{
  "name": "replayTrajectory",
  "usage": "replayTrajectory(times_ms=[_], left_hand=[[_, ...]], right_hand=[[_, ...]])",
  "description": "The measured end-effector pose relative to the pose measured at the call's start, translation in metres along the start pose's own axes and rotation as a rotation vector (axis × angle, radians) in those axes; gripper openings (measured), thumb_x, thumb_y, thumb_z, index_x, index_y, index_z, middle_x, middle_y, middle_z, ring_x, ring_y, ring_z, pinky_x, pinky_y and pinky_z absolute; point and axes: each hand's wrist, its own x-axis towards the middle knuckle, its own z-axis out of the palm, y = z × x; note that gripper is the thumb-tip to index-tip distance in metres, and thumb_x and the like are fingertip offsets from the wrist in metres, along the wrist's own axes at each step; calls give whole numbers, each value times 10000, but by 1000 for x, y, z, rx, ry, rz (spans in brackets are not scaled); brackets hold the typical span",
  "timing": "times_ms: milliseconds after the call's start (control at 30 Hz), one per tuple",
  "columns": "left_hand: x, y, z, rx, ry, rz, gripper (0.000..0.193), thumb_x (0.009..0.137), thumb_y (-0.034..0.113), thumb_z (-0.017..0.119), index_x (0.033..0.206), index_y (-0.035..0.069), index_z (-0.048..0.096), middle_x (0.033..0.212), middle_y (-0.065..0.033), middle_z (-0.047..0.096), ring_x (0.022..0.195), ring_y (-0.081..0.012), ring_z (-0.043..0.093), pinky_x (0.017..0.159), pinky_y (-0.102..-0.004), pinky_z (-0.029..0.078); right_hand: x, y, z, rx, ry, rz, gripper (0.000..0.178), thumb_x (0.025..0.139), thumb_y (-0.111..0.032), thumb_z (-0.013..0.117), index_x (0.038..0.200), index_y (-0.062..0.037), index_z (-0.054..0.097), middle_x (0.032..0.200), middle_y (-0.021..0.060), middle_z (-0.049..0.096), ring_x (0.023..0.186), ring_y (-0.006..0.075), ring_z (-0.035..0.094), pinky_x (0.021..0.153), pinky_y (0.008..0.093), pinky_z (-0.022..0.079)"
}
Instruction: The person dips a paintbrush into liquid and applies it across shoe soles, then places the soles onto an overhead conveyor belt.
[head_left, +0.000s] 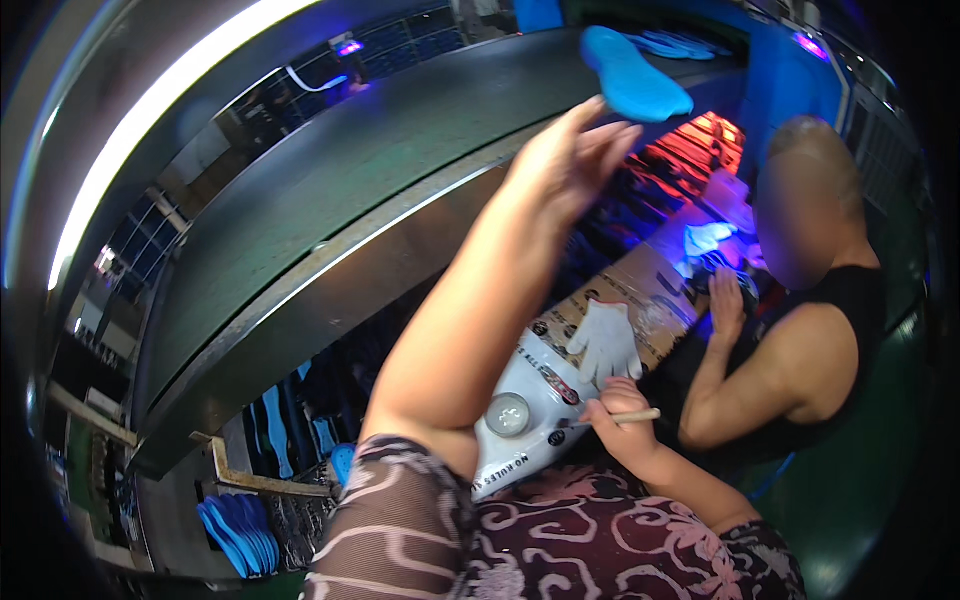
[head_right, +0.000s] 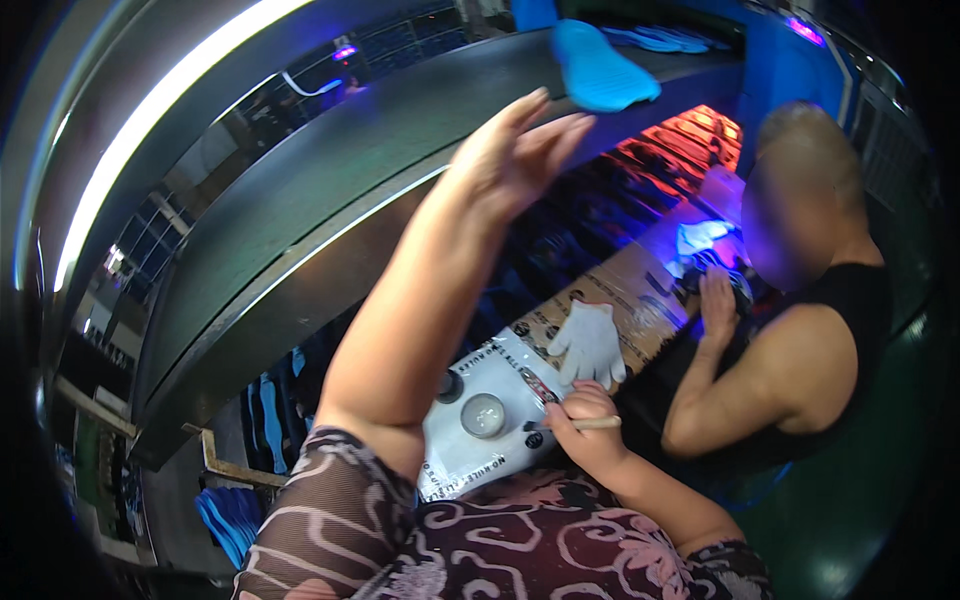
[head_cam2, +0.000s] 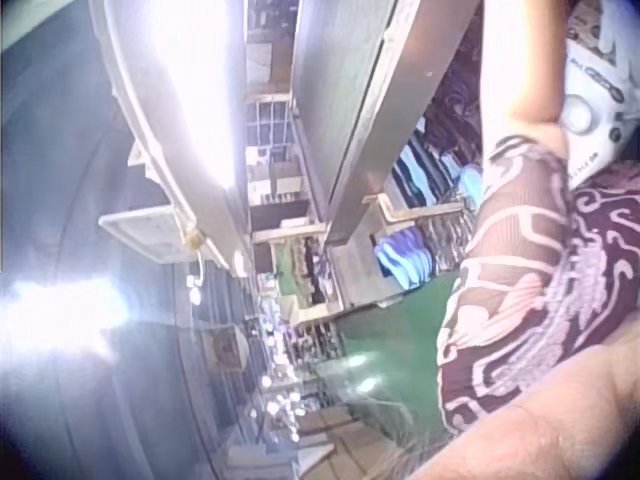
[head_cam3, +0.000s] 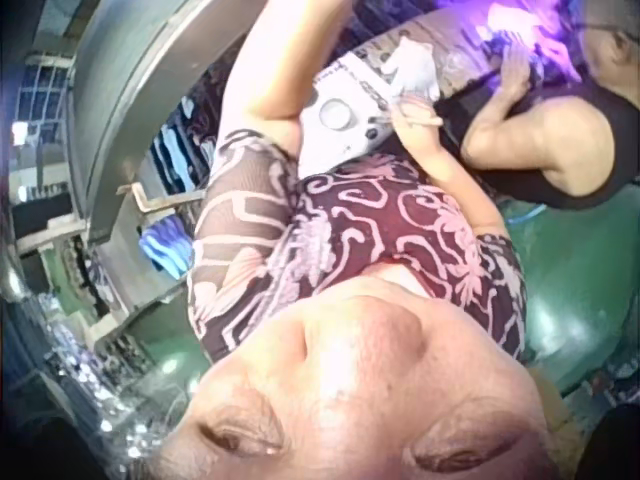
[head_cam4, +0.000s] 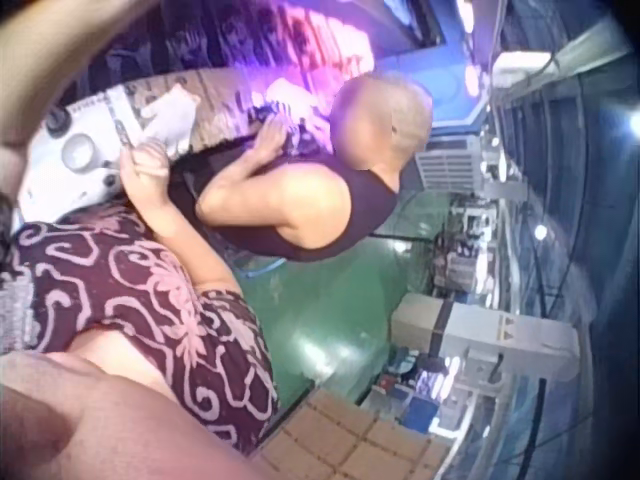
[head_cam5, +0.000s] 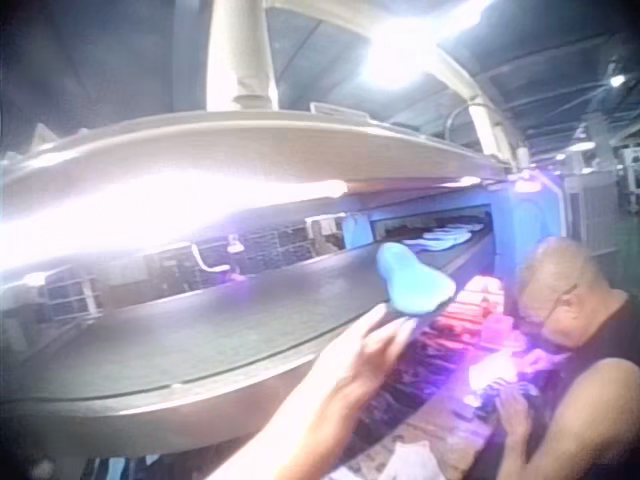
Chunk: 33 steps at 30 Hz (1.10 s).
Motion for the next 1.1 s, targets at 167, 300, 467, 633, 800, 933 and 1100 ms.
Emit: replayTrajectory(times_ms=[167, 300, 467, 633, 800, 933, 1100], left_hand=[[-52, -44, 39, 247, -252, -104, 556, 928, 398, 520, 1323, 38, 366, 1104, -182, 622, 971, -246, 637, 858, -358, 514], [-145, -54, -53, 867, -248, -88, 505, 915, 260, 592, 1329, 26, 423, 1086, -112, 619, 1025, -161, 583, 913, -320, 458], [-332, -52, -210, 1818, 697, -383, 558, 765, 295, 669, 1223, 21, 507, 1002, -203, 632, 891, -325, 630, 776, -385, 507], [-447, -109, -261, 2005, 1184, -651, 513, 757, 185, 606, 1222, 31, 455, 940, -244, 634, 834, -396, 638, 736, -470, 512], [-456, -109, -273, 2003, 1213, -612, 386, 736, 198, 610, 1048, -20, 547, 899, -218, 651, 774, -376, 650, 688, -457, 521], [-452, -97, -279, 2034, 1019, -830, 343, 732, 227, 625, 967, -21, 595, 873, -213, 661, 787, -371, 650, 692, -459, 518], [-452, -92, -281, 1894, 1124, -581, 400, 739, 201, 619, 1058, -28, 539, 870, -225, 657, 806, -386, 645, 698, -466, 513]], right_hand=[[-1, 18, -7, 17, 28, 58, 236, 843, -95, 589, 608, -75, 605, 555, 67, 550, 565, 266, 527, 766, 378, 422], [-6, 26, -10, 46, -18, 115, 267, 862, -127, 576, 606, -58, 610, 569, 85, 559, 604, 274, 538, 750, 380, 416], [-5, 31, 16, 196, -69, 232, 328, 917, -140, 511, 628, -25, 616, 521, 42, 520, 527, 174, 499, 720, 332, 424], [-5, 20, 54, 297, -195, 210, 341, 936, -177, 515, 667, -1, 626, 566, 46, 539, 549, 127, 500, 548, 262, 399], [0, 5, 66, 283, -279, 244, 353, 940, -199, 516, 682, 11, 635, 562, 42, 539, 543, 112, 495, 537, 255, 394], [-8, 0, 71, 333, -246, 407, 329, 923, -163, 524, 658, 3, 626, 541, 53, 526, 540, 141, 504, 533, 286, 400], [-13, -4, 66, 332, -254, 414, 343, 947, -205, 517, 694, 0, 622, 629, 34, 556, 554, 88, 493, 532, 226, 400]])
